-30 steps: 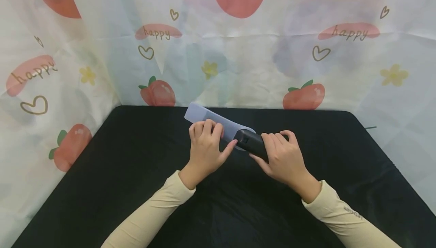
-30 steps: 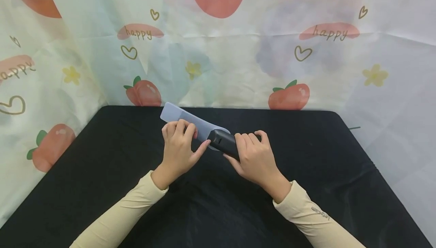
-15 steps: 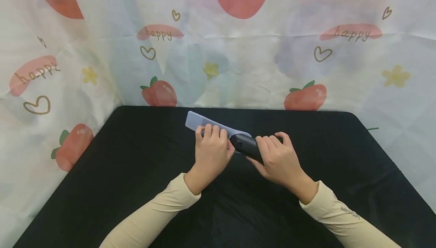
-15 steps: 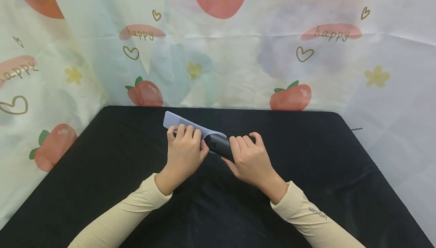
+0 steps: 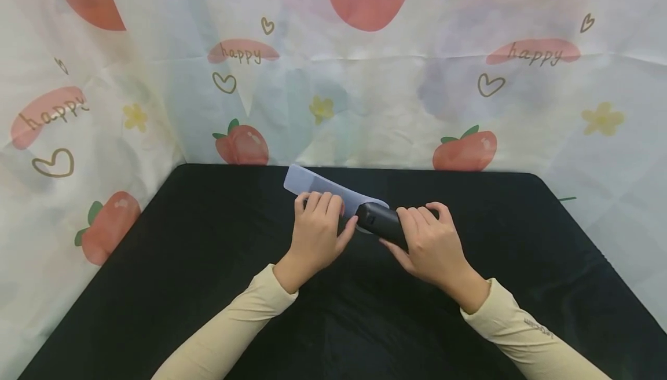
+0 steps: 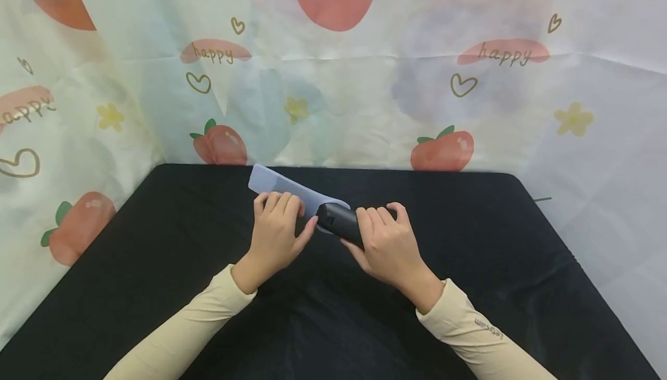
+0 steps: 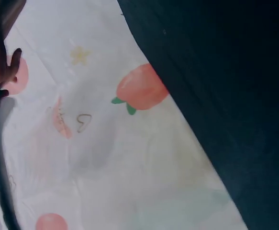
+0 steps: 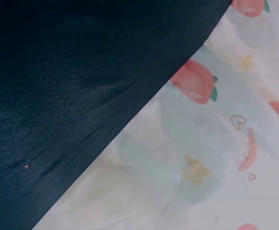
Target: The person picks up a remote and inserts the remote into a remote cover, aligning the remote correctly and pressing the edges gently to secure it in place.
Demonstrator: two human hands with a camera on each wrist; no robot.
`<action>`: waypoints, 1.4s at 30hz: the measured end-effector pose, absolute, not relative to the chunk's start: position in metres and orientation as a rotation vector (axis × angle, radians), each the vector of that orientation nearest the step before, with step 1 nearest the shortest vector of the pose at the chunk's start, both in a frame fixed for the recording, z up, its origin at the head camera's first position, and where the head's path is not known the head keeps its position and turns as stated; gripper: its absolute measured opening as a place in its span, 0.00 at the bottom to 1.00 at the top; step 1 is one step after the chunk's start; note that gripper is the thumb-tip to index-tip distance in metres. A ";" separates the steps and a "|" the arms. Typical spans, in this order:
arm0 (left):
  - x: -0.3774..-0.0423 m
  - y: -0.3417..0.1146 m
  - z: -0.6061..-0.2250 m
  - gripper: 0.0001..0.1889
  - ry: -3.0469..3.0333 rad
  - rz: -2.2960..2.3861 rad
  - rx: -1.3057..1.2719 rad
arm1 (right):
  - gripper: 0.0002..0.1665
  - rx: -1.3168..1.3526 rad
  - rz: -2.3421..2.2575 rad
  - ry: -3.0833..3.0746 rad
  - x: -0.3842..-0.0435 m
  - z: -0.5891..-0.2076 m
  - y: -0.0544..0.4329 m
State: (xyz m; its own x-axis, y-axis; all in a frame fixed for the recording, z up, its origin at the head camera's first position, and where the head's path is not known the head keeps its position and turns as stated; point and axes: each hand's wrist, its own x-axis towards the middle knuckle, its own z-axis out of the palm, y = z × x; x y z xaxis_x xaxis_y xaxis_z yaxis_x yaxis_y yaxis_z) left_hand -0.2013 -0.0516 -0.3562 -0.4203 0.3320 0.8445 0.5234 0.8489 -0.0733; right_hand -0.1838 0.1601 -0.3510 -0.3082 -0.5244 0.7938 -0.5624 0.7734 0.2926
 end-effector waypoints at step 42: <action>-0.194 -0.039 -0.356 0.09 -1.968 -0.443 -0.774 | 0.33 0.552 0.146 -2.158 -0.170 -0.351 0.128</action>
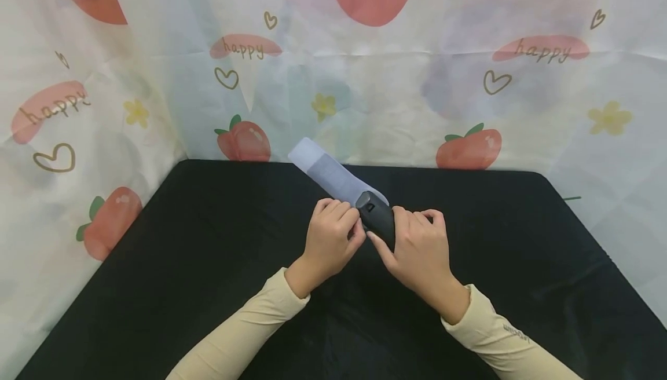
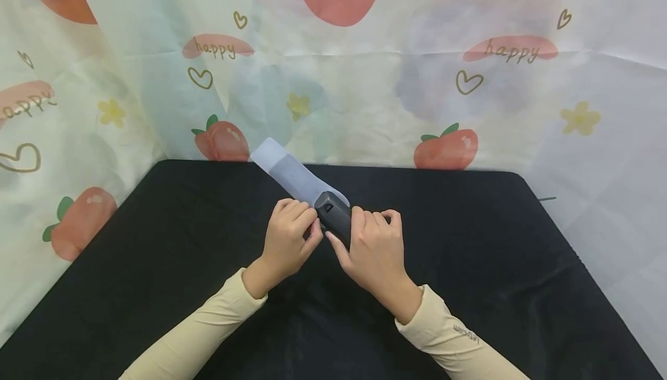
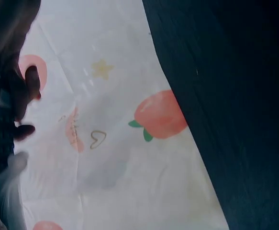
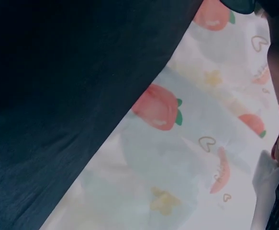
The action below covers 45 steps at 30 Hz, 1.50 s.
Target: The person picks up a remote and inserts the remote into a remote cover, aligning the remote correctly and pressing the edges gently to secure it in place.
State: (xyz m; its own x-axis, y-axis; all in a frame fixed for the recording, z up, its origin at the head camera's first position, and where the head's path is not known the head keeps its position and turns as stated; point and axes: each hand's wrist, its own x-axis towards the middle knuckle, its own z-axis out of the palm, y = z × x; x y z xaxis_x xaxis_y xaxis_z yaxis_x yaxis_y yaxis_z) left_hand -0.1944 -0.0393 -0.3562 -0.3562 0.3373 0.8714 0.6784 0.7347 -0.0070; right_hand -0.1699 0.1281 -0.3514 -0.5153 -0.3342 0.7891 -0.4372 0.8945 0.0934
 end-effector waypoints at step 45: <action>-0.192 -0.069 -0.340 0.07 -2.075 0.045 -1.111 | 0.36 1.127 -0.062 -1.973 -0.181 -0.359 0.158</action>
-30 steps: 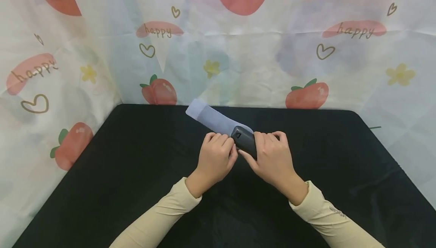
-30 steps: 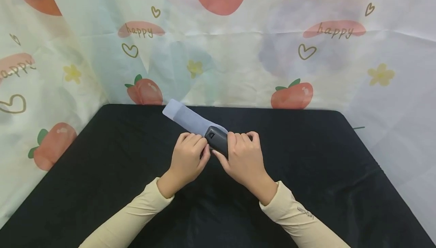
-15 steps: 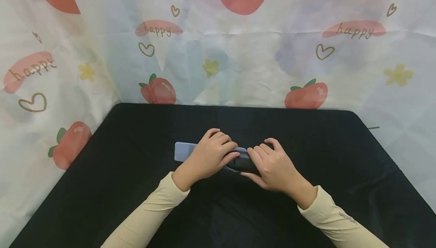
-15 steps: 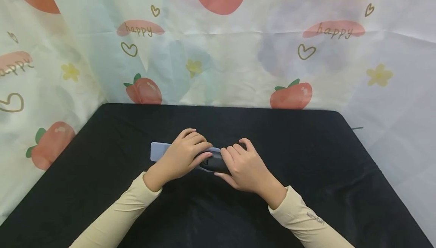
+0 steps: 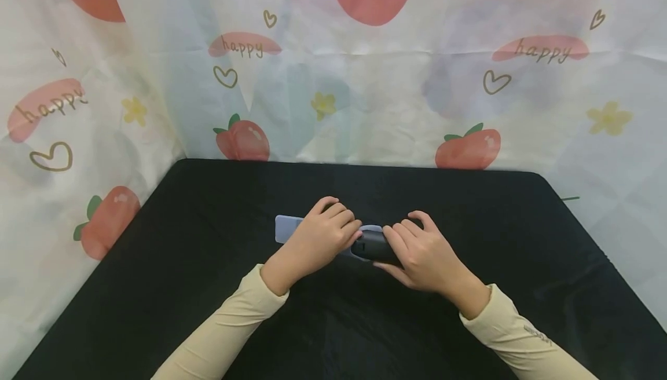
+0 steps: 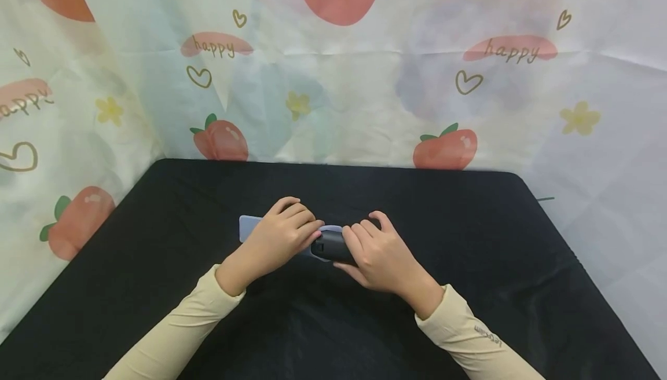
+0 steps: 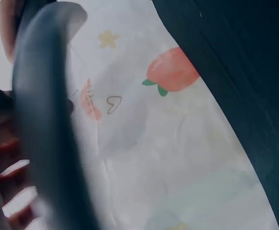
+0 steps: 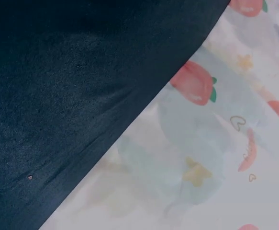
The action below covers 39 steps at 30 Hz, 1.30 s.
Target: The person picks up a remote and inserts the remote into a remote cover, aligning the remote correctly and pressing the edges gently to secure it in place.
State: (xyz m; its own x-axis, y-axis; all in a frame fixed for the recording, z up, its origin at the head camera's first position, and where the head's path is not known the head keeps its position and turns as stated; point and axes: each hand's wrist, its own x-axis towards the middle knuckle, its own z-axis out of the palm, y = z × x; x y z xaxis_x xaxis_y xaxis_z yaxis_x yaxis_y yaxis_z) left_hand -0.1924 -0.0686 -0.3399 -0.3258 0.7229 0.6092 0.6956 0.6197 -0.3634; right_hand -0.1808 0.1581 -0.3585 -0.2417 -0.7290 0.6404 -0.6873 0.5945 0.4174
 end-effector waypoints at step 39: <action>-0.189 -0.059 -0.340 0.06 -2.136 -0.068 -1.073 | 0.33 1.218 -0.052 -1.963 -0.185 -0.349 0.160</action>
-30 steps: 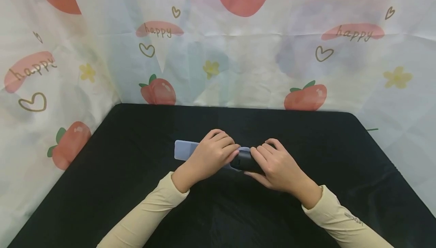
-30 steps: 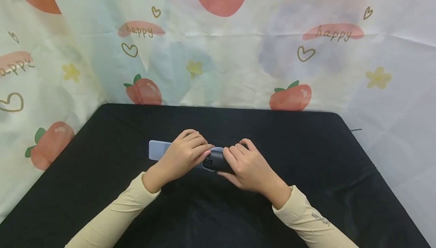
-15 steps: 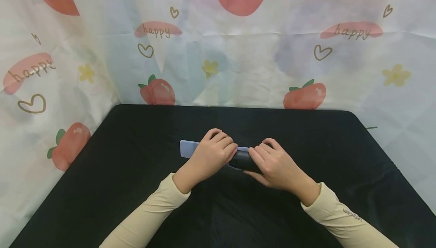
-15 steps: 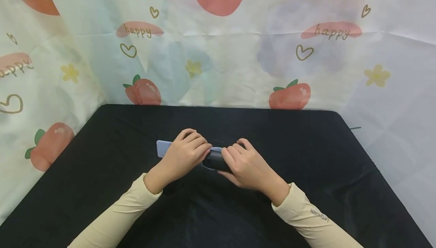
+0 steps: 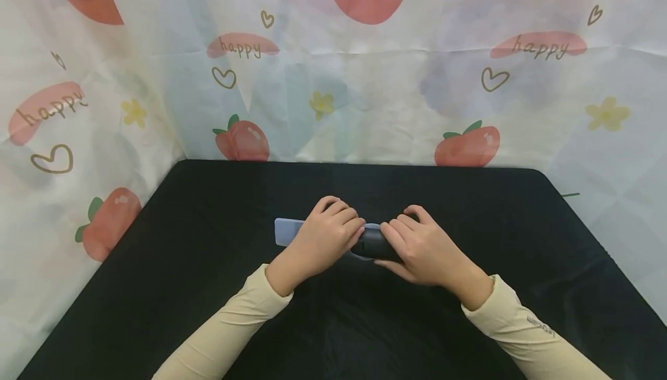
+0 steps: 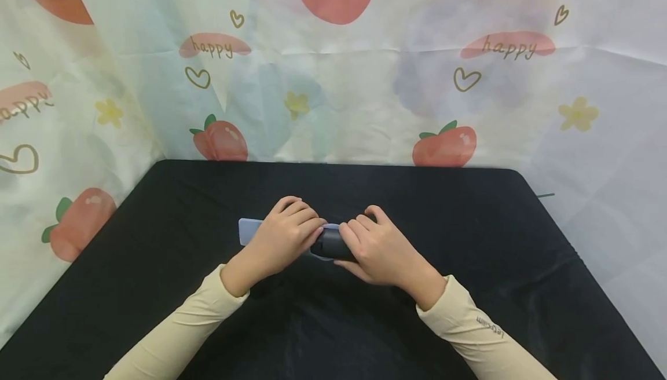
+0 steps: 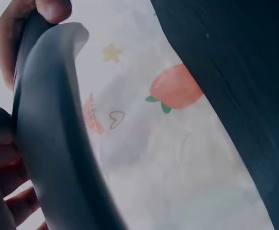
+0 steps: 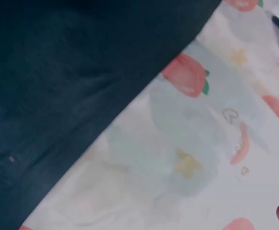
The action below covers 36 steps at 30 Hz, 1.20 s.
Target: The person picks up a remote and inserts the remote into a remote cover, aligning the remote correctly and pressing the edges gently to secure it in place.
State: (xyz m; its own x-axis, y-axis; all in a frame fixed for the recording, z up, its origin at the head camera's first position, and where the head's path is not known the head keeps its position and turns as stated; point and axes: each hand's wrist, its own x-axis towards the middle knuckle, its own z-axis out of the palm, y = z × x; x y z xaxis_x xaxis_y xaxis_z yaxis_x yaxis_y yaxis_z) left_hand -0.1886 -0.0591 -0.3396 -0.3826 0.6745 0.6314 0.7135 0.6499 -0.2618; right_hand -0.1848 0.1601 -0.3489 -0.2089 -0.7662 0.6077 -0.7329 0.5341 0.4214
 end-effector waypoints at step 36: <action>-0.195 -0.057 -0.346 0.17 -2.221 0.125 -0.996 | 0.36 1.185 0.105 -1.967 -0.184 -0.346 0.158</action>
